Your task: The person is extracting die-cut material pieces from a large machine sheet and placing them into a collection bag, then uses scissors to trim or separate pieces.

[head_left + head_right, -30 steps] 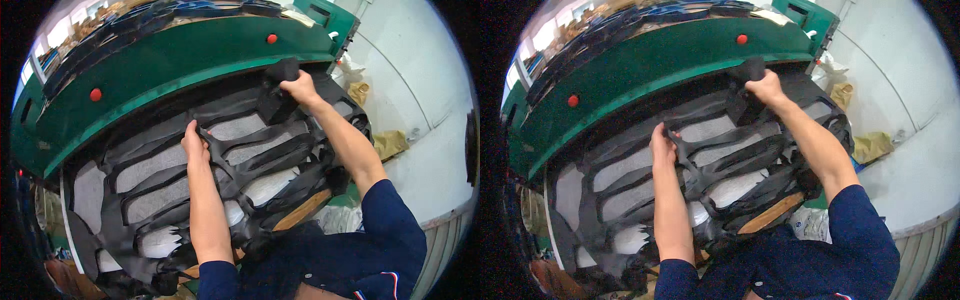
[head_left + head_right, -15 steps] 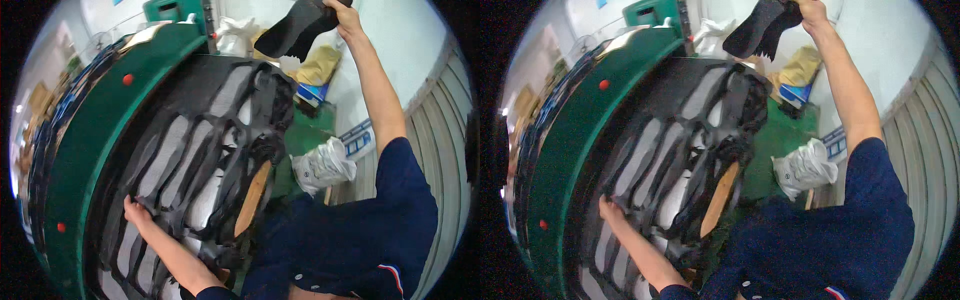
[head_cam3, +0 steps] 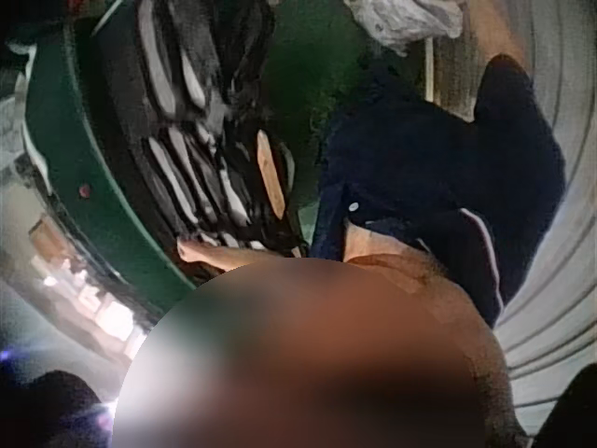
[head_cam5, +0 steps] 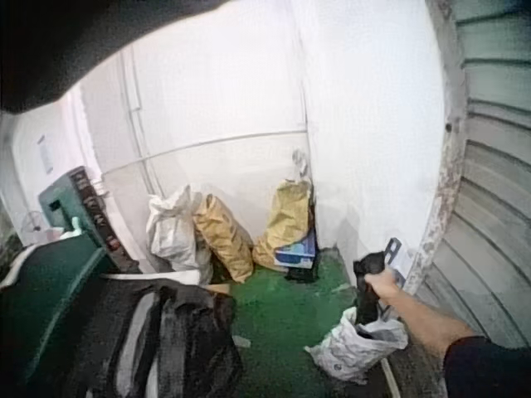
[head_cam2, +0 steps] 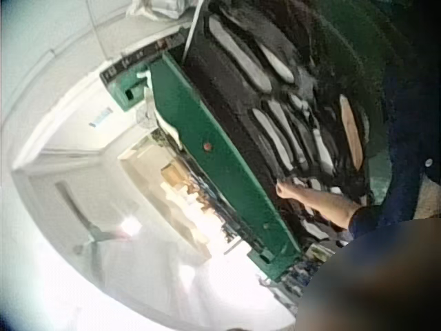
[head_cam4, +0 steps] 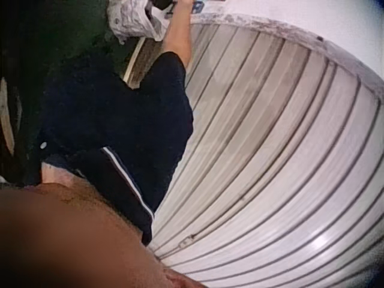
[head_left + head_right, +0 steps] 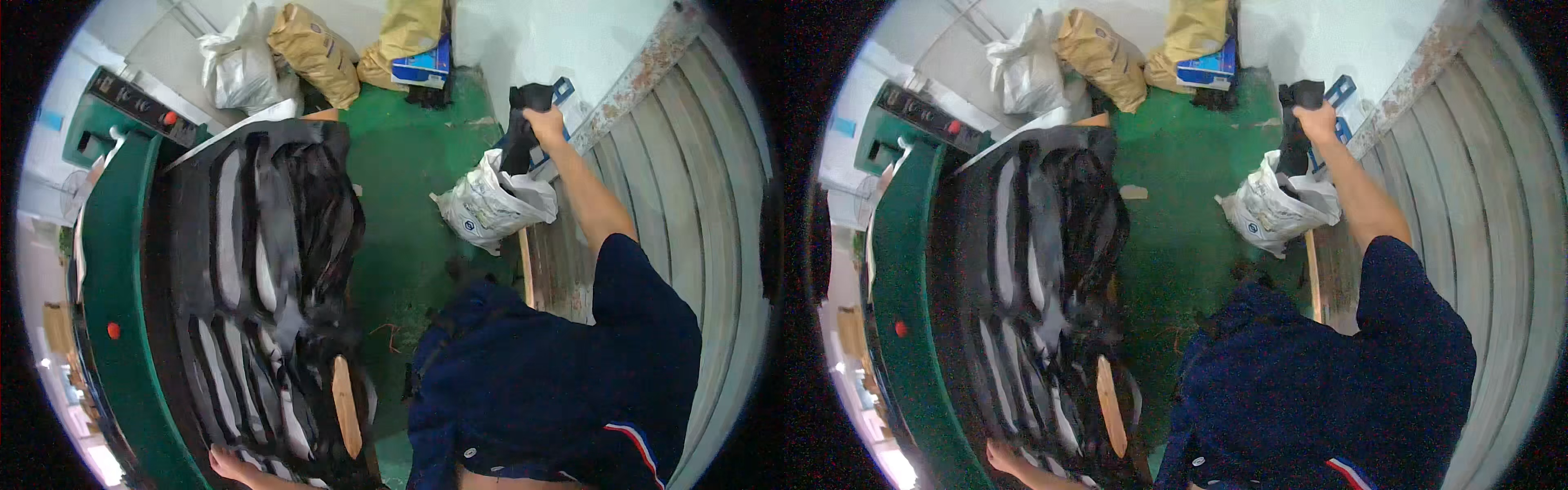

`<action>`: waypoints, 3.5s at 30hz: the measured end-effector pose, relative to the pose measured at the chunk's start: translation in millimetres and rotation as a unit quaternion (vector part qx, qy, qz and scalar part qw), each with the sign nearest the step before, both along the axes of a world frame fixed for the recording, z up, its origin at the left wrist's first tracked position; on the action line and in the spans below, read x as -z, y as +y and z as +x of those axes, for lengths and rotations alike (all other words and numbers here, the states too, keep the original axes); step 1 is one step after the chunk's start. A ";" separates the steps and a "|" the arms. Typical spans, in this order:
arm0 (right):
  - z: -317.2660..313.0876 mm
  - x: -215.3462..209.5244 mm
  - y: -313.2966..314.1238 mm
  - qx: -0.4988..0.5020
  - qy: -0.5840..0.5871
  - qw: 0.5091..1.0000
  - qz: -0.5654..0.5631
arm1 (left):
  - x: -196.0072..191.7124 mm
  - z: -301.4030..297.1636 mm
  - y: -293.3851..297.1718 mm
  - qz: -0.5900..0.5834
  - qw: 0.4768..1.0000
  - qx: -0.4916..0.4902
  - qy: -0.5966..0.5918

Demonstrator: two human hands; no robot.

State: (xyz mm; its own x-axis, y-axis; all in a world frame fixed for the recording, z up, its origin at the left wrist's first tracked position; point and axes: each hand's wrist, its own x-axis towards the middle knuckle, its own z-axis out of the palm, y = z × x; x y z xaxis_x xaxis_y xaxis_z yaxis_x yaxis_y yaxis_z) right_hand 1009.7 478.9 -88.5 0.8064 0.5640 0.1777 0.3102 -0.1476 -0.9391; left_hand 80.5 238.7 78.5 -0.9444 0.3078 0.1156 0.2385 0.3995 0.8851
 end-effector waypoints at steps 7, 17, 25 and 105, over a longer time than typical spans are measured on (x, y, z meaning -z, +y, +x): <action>53.1 121.4 -43.2 0.120 0.113 0.972 -0.168 | -5.9 147.8 117.7 -0.070 0.987 0.134 -0.046; 42.5 231.3 -9.5 -0.145 0.254 0.909 -0.296 | 13.7 181.8 177.7 -0.031 0.990 0.104 -0.093; 35.8 222.8 43.1 -0.178 0.287 0.889 -0.308 | 10.4 144.6 184.5 -0.021 0.985 0.150 -0.086; -706.5 -154.6 174.5 -0.725 -0.499 0.470 0.068 | 31.5 95.0 271.6 0.286 0.773 0.239 -0.513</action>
State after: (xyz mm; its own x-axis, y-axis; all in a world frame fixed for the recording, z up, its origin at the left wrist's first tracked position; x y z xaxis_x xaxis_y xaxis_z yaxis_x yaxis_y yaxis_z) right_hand 303.2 653.3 66.1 -0.9315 0.3196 0.1738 0.2867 0.9390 -0.1902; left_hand 175.5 510.3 47.1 -0.4231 0.8259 -0.3726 -0.7080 -0.0446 0.7048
